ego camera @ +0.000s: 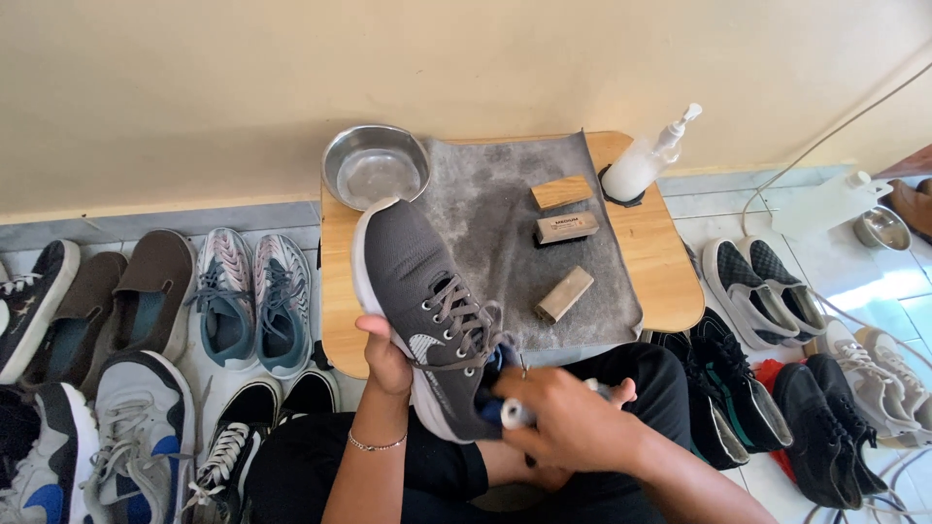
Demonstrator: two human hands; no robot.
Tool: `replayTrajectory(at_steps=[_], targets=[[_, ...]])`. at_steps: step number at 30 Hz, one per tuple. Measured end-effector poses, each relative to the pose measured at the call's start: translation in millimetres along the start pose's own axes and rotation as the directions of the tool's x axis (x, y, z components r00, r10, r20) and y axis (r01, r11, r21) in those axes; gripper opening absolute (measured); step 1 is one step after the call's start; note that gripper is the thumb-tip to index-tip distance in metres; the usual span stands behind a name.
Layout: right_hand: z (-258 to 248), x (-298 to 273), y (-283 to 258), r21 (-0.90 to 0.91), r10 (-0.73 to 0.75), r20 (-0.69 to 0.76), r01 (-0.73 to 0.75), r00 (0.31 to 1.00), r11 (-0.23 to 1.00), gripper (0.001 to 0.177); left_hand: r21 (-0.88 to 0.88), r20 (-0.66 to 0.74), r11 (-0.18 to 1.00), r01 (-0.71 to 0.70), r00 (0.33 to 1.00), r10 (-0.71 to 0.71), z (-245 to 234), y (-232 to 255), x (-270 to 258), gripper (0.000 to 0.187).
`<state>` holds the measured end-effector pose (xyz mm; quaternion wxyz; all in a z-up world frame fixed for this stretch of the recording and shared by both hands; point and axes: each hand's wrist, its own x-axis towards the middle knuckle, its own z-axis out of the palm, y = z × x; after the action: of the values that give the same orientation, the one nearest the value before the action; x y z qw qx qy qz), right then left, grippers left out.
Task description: Cleaning the interior and exterior of a grey sneaker using a brush and cloth.
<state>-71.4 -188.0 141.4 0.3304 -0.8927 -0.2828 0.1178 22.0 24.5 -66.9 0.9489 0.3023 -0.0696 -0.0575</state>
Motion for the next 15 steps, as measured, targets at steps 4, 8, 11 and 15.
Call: replayTrajectory(at_steps=[4, 8, 11, 15], targets=[[-15.9, -14.6, -0.4, 0.053, -0.104, 0.051, 0.101, 0.993, 0.993, 0.023, 0.011, 0.047, 1.000, -0.015, 0.999, 0.014, -40.4, -6.3, 6.4, 0.093], [-51.0, -58.7, 23.1, 0.121, -0.140, 0.256, 0.112, 0.956, 0.986, 0.013, 0.133, -0.040, 0.950, -0.282, 0.956, 0.290, -50.1, 42.7, 18.9, 0.071], [-80.1, -126.1, 78.6, 0.158, 0.034, 0.266, -0.078, 0.963, 0.984, 0.036, 0.049, -0.069, 0.916, -0.398, 0.914, 0.401, -4.3, 89.5, 12.3, 0.080], [-103.8, -219.3, 169.9, 0.118, 0.152, -0.318, -0.121, 0.936, 0.986, 0.046, -0.245, 0.065, 0.887, -0.391, 0.906, 0.418, 0.7, 98.2, 10.5, 0.075]])
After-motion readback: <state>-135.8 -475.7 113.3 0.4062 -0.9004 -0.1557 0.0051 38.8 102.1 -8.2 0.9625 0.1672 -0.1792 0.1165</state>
